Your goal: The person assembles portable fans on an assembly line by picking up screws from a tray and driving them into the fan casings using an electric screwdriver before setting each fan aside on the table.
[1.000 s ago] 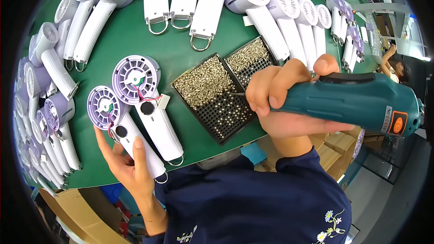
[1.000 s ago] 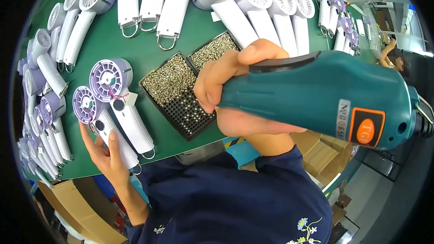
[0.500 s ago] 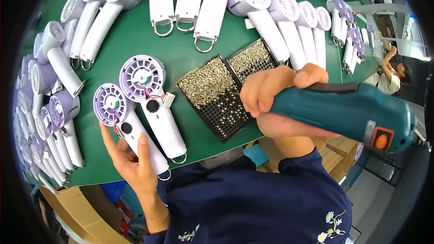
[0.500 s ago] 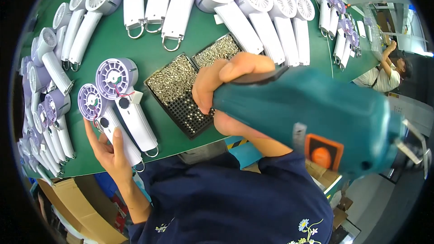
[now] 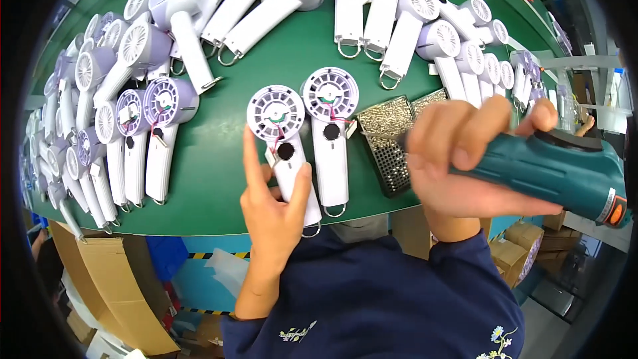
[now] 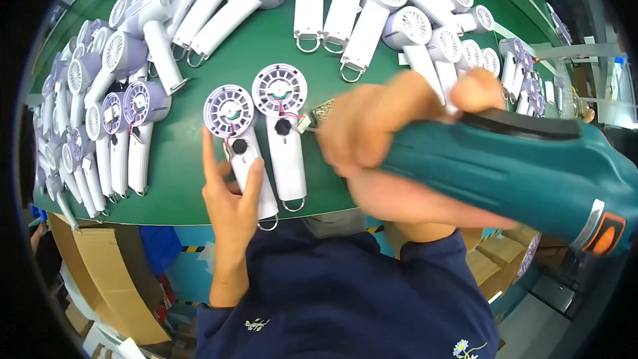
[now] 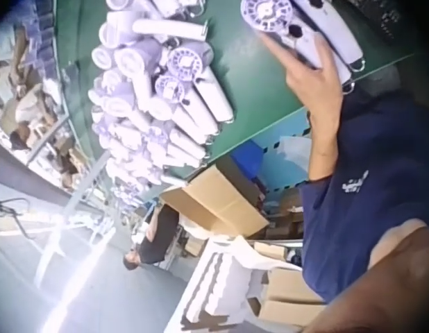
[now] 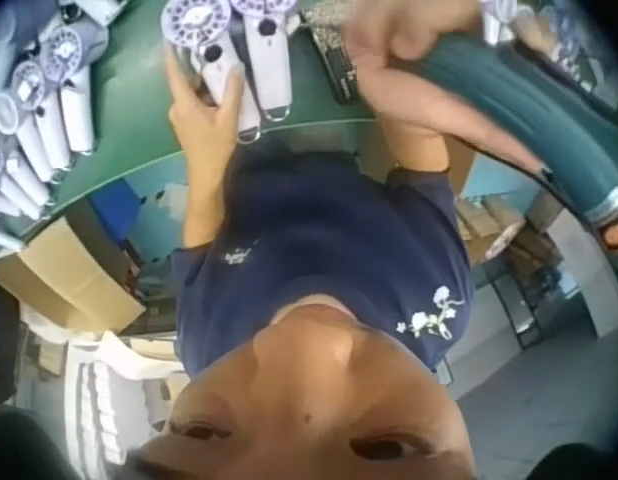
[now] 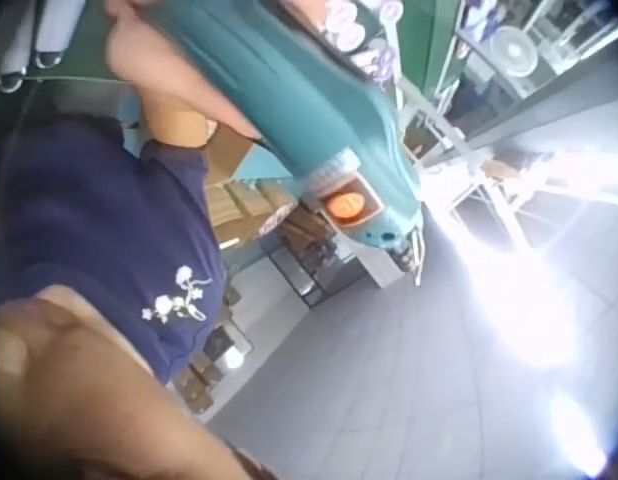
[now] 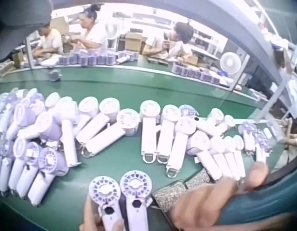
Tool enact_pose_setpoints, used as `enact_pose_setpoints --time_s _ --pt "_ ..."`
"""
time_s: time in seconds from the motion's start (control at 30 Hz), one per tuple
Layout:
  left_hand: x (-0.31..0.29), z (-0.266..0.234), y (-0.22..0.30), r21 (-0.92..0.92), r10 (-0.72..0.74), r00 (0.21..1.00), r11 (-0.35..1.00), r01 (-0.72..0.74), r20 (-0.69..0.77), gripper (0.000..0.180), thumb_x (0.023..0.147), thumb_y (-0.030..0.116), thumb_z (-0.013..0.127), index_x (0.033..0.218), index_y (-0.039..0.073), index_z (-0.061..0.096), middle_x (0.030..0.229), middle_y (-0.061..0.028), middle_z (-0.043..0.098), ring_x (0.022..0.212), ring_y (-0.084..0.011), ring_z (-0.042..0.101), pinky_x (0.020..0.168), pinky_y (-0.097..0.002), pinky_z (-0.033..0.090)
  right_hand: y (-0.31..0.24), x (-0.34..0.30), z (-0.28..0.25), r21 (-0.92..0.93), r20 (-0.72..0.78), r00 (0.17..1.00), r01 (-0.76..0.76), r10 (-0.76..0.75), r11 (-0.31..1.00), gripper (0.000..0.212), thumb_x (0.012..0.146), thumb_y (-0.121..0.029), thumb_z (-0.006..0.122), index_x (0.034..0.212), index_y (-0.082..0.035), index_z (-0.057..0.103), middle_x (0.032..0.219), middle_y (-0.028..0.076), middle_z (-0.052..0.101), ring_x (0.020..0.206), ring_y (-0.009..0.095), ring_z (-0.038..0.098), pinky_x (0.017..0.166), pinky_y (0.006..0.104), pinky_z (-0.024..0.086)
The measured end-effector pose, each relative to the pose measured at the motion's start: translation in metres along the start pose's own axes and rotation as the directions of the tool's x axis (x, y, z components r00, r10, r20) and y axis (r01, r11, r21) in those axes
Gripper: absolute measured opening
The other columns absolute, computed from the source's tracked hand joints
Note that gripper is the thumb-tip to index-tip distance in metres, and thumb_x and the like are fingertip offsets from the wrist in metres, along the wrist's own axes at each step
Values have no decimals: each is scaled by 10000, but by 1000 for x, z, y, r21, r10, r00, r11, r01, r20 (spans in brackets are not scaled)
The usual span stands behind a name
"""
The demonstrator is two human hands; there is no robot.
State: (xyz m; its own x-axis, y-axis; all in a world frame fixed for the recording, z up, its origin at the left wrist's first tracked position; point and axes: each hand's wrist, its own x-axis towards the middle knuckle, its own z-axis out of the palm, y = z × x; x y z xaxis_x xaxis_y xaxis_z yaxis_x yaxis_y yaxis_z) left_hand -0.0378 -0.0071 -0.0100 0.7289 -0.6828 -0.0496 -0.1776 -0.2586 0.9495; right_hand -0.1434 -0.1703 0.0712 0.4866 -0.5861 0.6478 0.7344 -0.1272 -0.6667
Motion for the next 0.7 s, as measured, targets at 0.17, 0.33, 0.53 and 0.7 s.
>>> enact_pose_setpoints --time_s 0.17,0.33,0.53,0.7 --pt "-3 -2 4 9 -14 1000 1000 14 -8 823 830 98 715 1509 19 257 715 -113 632 579 -204 629 539 -314 477 49 16 8 65 287 954 -106 83 992 938 706 -893 464 1346 -211 399 763 105 513 518 231 457 477 355 393" --pt "3 -2 2 -59 -1 1000 998 1 4 828 828 117 723 1509 25 261 780 -141 654 635 -254 655 606 -346 514 65 17 18 -5 189 970 -157 155 988 992 660 -919 474 1329 -189 417 713 99 514 517 225 478 450 336 407" --pt "3 -23 9 -35 -73 997 997 74 25 801 840 164 711 1498 12 279 988 -235 689 835 -340 711 708 -378 556 85 13 58 -210 -137 945 -321 297 923 962 637 -956 388 1208 -183 417 590 47 478 399 172 420 376 301 368" --pt "6 -9 -13 7 150 988 989 -151 32 874 863 240 694 1531 19 176 1473 -279 366 1163 -412 574 919 -412 518 98 -18 19 -132 -350 920 -234 176 963 931 674 -864 533 1270 -155 433 669 17 464 516 119 436 426 244 356"
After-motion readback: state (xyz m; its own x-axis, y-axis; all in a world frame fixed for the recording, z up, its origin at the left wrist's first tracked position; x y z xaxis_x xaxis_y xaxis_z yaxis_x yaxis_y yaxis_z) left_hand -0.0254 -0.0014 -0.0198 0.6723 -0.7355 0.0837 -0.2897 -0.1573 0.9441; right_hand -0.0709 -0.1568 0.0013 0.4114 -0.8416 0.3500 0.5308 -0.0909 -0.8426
